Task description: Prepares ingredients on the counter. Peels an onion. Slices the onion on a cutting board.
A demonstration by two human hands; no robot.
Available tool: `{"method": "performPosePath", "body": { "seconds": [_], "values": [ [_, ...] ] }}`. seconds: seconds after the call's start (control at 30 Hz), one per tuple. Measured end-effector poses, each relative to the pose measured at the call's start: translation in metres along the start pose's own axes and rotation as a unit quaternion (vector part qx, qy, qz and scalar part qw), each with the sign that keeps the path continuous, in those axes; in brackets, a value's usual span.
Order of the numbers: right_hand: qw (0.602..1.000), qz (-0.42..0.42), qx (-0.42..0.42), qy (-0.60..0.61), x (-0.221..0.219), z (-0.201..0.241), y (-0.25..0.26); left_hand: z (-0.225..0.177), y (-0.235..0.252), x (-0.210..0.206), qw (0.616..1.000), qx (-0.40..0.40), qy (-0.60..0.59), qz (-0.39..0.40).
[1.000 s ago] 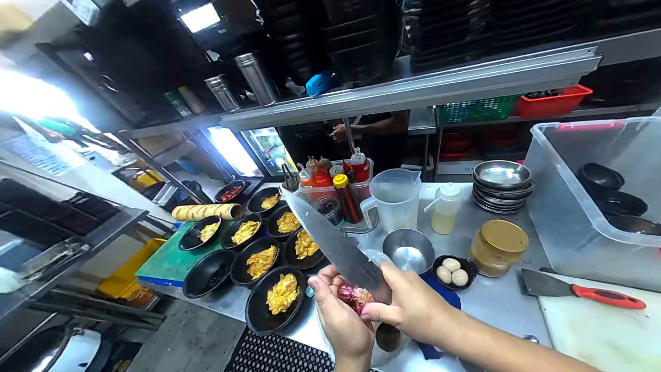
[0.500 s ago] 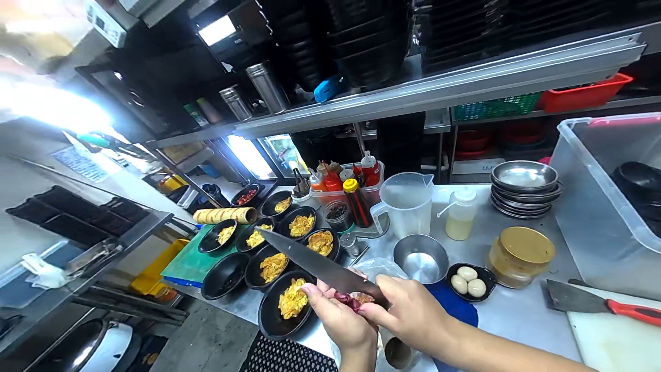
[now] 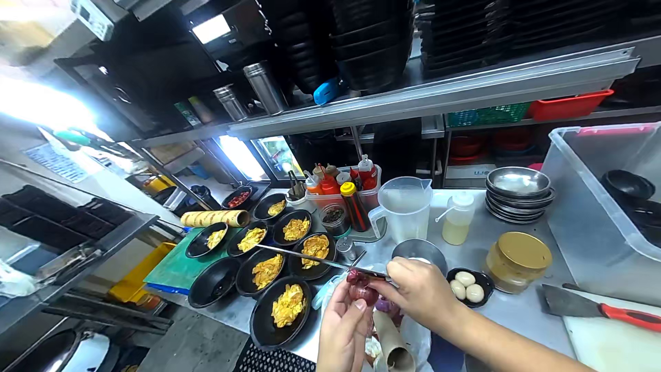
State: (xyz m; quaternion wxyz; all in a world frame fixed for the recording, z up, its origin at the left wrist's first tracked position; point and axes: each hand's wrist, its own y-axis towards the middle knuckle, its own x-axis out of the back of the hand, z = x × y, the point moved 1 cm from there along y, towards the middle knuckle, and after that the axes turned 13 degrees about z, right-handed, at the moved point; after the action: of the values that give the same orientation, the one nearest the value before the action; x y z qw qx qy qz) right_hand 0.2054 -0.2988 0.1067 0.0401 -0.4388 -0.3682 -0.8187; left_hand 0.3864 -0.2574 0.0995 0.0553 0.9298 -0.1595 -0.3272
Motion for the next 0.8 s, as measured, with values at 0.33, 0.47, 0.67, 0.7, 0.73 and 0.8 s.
{"method": "performPosePath", "body": {
  "seconds": [0.33, 0.47, 0.67, 0.7, 0.73, 0.8],
  "values": [
    [0.993, 0.040, 0.061, 0.088, -0.007, 0.009, -0.025, 0.006, -0.004, 0.023, 0.974, 0.035, 0.193, -0.110],
    [0.990, 0.082, -0.046, 0.105, -0.006, -0.005, -0.029, 0.004, -0.007, 0.034, 0.977, 0.019, 0.200, -0.076],
    [0.930, 0.283, -0.191, 0.137, 0.006, -0.015, -0.015, 0.004, -0.010, 0.051, 0.976, -0.054, 0.212, 0.008],
    [0.921, 0.297, -0.198, 0.154, 0.006, -0.016, -0.013, 0.004, -0.010, 0.053, 0.973, -0.059, 0.221, 0.018],
    [0.917, 0.300, -0.202, 0.169, 0.006, -0.017, -0.012, 0.003, -0.010, 0.054, 0.972, -0.063, 0.227, 0.025],
    [0.916, 0.285, -0.204, 0.197, 0.007, -0.016, -0.010, 0.003, -0.010, 0.054, 0.971, -0.070, 0.226, 0.030]
  ]
}}
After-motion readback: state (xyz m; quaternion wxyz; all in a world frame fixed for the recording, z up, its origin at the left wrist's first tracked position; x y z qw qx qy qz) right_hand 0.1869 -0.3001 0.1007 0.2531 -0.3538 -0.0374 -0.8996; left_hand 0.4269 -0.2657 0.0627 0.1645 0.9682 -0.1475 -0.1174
